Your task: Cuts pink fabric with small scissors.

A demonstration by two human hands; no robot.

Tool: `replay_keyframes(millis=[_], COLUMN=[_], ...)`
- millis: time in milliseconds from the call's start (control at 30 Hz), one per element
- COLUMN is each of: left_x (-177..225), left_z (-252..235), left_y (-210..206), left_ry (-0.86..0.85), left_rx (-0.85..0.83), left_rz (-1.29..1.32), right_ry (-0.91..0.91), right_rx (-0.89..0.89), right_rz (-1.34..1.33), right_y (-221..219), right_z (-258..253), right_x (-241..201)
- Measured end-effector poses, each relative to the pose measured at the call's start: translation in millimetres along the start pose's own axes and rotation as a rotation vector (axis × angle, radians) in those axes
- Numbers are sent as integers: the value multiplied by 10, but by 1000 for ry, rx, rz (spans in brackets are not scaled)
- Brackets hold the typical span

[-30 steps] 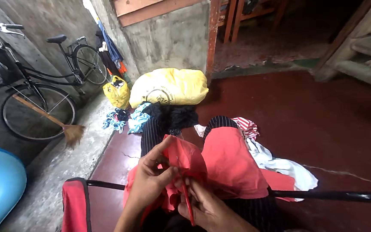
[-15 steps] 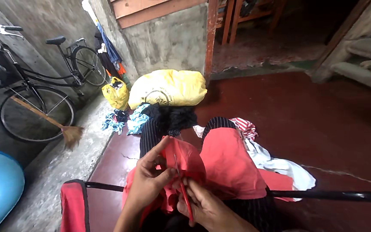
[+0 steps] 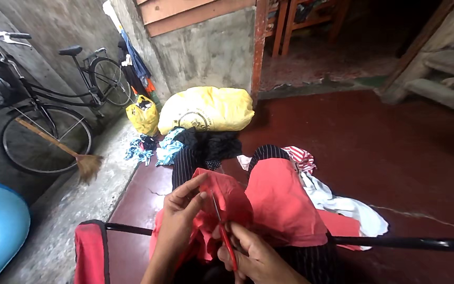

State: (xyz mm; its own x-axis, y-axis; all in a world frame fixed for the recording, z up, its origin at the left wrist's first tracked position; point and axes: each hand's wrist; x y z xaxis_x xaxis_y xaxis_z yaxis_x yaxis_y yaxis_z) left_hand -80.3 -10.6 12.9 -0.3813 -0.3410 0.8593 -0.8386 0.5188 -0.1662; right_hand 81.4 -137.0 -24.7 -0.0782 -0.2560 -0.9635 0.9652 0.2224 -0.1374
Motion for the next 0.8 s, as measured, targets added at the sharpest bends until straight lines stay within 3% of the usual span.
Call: replay_keyframes(millis=[100,267,667,800], left_x=[29,40,52,74], left_z=[-17,0,6,23], left_y=[-4,20,-29,-23], left_ry=[35,-26,-84,-103], left_rx=[35,-59,-66,-97], left_rz=[21,28,-34,-53], right_ry=[12,67,28,51], right_rx=[-64,-129,-36,-93], right_rz=[-10,-48,-37,-60], right_y=[3,8,-10,-14], right_z=[9,-12,10,-12], right_x=[-18,-21,-69,-69])
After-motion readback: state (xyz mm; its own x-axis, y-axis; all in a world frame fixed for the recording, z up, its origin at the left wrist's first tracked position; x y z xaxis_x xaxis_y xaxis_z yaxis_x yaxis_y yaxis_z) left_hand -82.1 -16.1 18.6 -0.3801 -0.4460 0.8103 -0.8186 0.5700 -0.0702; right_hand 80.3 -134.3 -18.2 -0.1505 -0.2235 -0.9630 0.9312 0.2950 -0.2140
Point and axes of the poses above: each hand's wrist, its own z-axis away from the middle knuckle, its own y-axis out of the back of the hand, x = y × z, and after that the axes turned 14 degrees about -y, right-handed
